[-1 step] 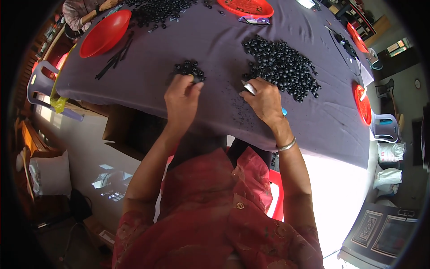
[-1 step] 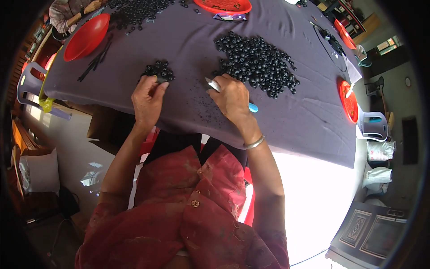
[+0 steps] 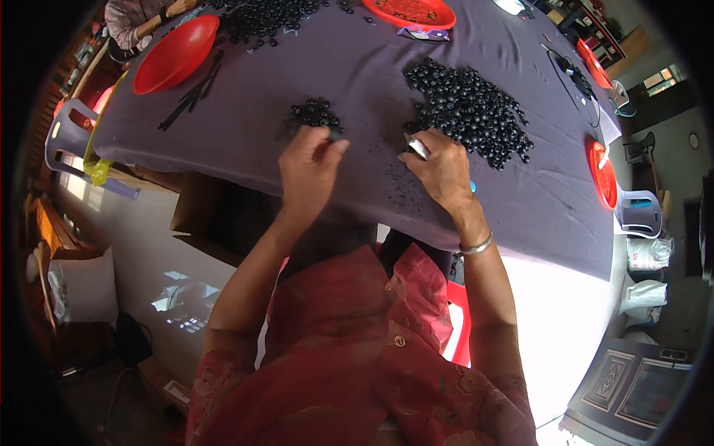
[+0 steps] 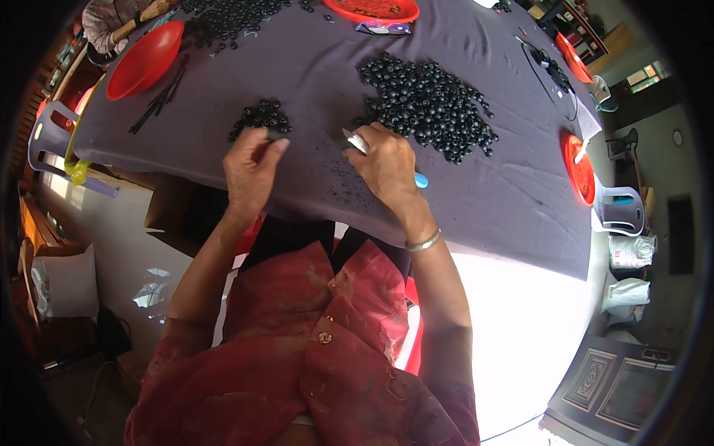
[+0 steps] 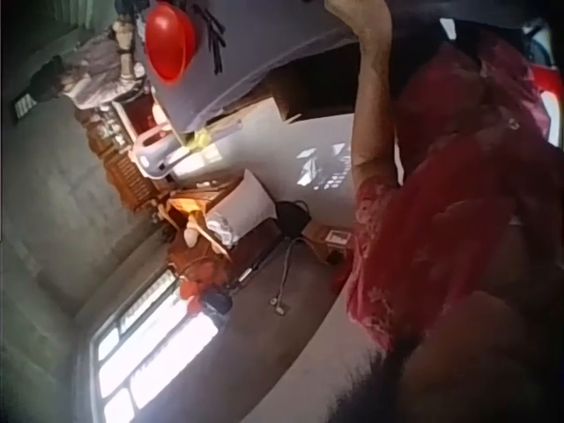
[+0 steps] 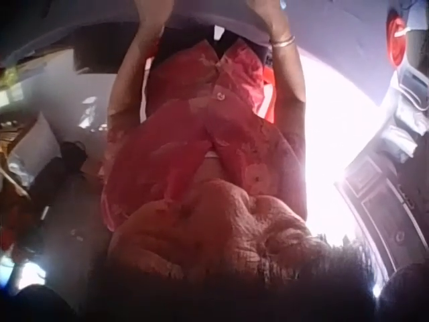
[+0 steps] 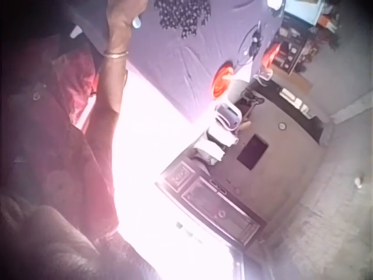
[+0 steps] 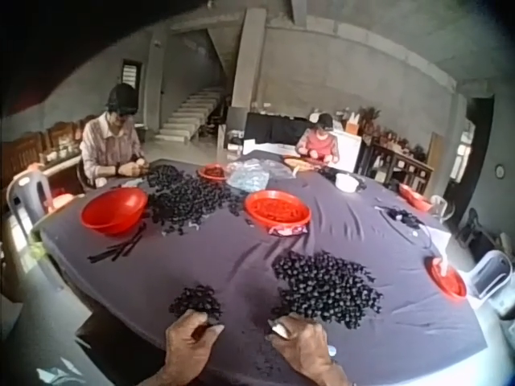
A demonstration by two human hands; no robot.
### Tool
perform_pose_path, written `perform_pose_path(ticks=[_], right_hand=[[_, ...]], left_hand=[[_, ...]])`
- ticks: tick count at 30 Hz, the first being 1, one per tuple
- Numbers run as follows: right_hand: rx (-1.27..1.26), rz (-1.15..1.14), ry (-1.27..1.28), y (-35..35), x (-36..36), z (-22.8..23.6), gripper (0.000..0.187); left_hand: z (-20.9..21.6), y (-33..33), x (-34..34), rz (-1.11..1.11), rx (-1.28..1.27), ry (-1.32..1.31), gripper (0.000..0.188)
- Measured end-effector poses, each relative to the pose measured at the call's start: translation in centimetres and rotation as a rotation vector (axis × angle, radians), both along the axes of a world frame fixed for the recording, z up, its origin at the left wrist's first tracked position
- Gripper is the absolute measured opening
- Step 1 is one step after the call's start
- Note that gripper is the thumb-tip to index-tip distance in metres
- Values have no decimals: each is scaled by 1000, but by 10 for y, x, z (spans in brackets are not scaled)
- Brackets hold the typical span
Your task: Manually inspecting and sorting small black plastic beads on a table.
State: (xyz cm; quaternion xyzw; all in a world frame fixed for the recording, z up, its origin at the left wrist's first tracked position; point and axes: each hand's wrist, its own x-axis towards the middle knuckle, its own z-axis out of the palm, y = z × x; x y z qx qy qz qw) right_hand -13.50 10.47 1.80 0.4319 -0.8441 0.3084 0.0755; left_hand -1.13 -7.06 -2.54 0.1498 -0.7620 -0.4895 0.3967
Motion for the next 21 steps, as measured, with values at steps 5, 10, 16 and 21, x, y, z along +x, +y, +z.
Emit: perform_pose_path(ticks=[5, 10, 16, 21], right_hand=[[-254, 150, -331, 5, 39, 24, 24], [-338, 226, -369, 17, 56, 27, 25], [-424, 314, -515, 29, 53, 22, 26], [-439, 337, -450, 31, 53, 21, 22]], left_hand=[[30, 39, 10, -553, 816, -148, 17], [27, 45, 15, -887, 1120, -84, 13], [26, 45, 12, -1029, 1105, -89, 19], [24, 43, 12, -1049, 1148, -118, 18]])
